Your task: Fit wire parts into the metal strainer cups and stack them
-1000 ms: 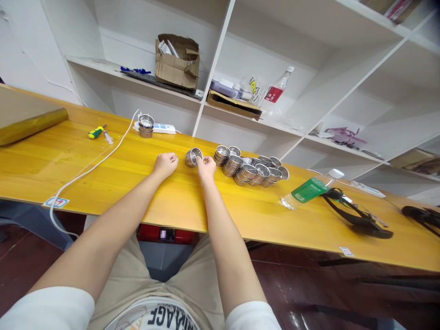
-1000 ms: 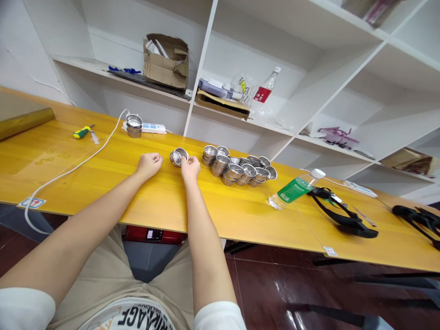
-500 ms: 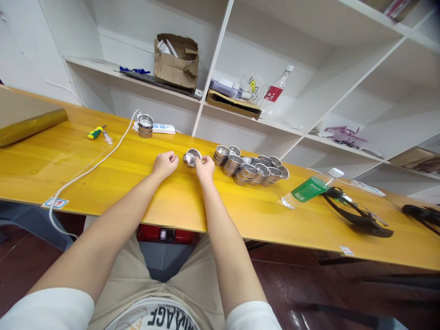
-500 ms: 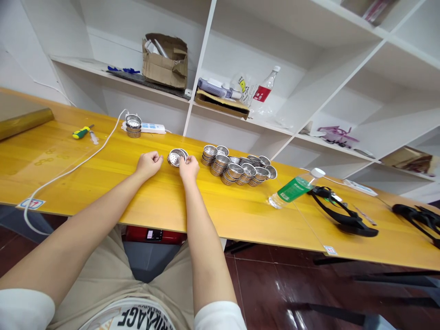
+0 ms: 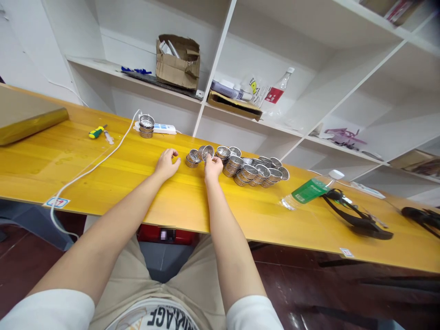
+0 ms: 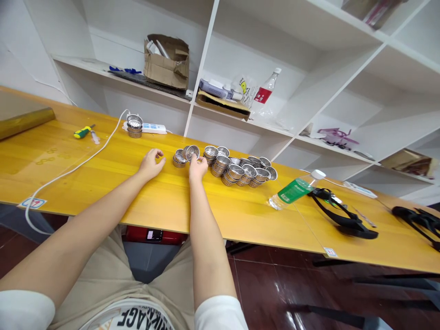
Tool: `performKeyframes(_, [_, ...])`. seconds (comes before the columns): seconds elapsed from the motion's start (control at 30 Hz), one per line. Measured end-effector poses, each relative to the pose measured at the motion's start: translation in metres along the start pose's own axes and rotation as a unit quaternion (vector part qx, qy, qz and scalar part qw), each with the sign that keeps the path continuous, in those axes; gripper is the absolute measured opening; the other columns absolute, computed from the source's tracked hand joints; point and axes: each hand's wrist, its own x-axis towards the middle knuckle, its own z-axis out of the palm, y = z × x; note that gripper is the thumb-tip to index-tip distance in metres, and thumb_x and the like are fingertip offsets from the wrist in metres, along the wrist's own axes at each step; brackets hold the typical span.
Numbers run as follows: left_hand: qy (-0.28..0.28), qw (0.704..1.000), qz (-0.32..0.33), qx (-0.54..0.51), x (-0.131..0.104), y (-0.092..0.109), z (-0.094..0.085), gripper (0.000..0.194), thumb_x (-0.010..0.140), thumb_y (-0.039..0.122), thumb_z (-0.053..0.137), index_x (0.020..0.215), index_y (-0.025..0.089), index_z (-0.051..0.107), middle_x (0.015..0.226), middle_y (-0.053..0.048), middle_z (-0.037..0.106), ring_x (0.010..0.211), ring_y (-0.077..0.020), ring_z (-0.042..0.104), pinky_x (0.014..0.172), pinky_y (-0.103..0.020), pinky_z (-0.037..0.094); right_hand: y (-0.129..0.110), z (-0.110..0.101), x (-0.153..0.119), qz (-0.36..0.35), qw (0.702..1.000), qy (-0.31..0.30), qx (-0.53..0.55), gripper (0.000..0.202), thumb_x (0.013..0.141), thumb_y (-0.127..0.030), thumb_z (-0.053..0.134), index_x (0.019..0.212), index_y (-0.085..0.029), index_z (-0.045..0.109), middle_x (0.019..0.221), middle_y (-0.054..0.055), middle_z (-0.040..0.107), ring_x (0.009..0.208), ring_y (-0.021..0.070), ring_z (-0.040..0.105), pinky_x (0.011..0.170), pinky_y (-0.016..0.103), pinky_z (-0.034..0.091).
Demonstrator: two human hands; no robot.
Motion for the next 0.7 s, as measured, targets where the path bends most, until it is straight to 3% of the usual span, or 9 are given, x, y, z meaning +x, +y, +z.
performKeyframes(0.17, [-0.042,0.999,0.002,0.007,-0.005,0.003,0.002,0.015,0.09,0.025,0.061,0.104,0.024,0.058,0.113,-0.009,0.067,0.111,-0.0267,0.063,0.104,-0.042,0.049,-0.01,0.014,-0.005,0.083,0.992,-0.043,0.088,0.024,0.089,-0.04,0.071,0.093,-0.022,0.056,0.065,-0.003,0.068,0.049,0.0129,0.056,0.051,0.023,0.045])
performKeyframes(0.27, [-0.061,0.998,0.005,0.01,-0.006,0.004,0.004,0.021,0.09,0.026,0.061,0.11,0.023,0.058,0.118,-0.01,0.067,0.113,-0.0272,0.063,0.107,-0.043,0.049,-0.013,0.017,-0.005,0.1,0.987,-0.065,0.109,0.019,0.091,-0.035,0.068,0.091,-0.021,0.055,0.07,-0.002,0.069,0.048,0.0111,0.053,0.049,0.023,0.043])
performKeyframes(0.33, [-0.072,0.997,0.01,0.011,-0.007,0.003,0.005,0.023,0.09,0.026,0.061,0.113,0.023,0.058,0.121,-0.01,0.067,0.114,-0.0274,0.063,0.108,-0.044,0.048,-0.012,0.016,-0.005,0.087,0.99,-0.066,0.088,0.023,0.091,-0.041,0.066,0.093,-0.02,0.056,0.074,0.0,0.069,0.053,0.0124,0.057,0.052,0.024,0.046])
performKeyframes(0.5, [-0.085,0.996,0.008,0.004,-0.007,0.002,0.007,0.026,0.091,0.027,0.061,0.116,0.022,0.057,0.123,-0.011,0.066,0.115,-0.0279,0.064,0.108,-0.045,0.049,-0.008,0.014,-0.008,-0.018,0.997,-0.048,-0.062,0.062,0.078,-0.062,0.075,0.119,-0.017,0.061,0.11,0.011,0.071,0.098,0.0228,0.07,0.088,0.033,0.056])
performKeyframes(0.6, [-0.089,0.996,0.006,-0.001,-0.008,0.001,0.008,0.026,0.091,0.027,0.061,0.116,0.022,0.057,0.123,-0.012,0.066,0.115,-0.0282,0.064,0.107,-0.045,0.05,-0.011,0.02,-0.015,-0.047,0.989,-0.056,-0.125,0.091,0.067,-0.063,0.083,0.14,-0.019,0.052,0.138,0.018,0.061,0.126,0.0307,0.062,0.108,0.043,0.049])
performKeyframes(0.7, [-0.094,0.996,0.006,-0.006,-0.008,0.0,0.008,0.027,0.091,0.026,0.061,0.117,0.021,0.057,0.125,-0.012,0.066,0.114,-0.0281,0.065,0.107,-0.045,0.051,-0.019,0.031,-0.019,-0.085,0.979,-0.071,-0.17,0.099,0.065,-0.057,0.087,0.147,-0.019,0.046,0.149,0.021,0.053,0.139,0.0344,0.052,0.118,0.047,0.04])
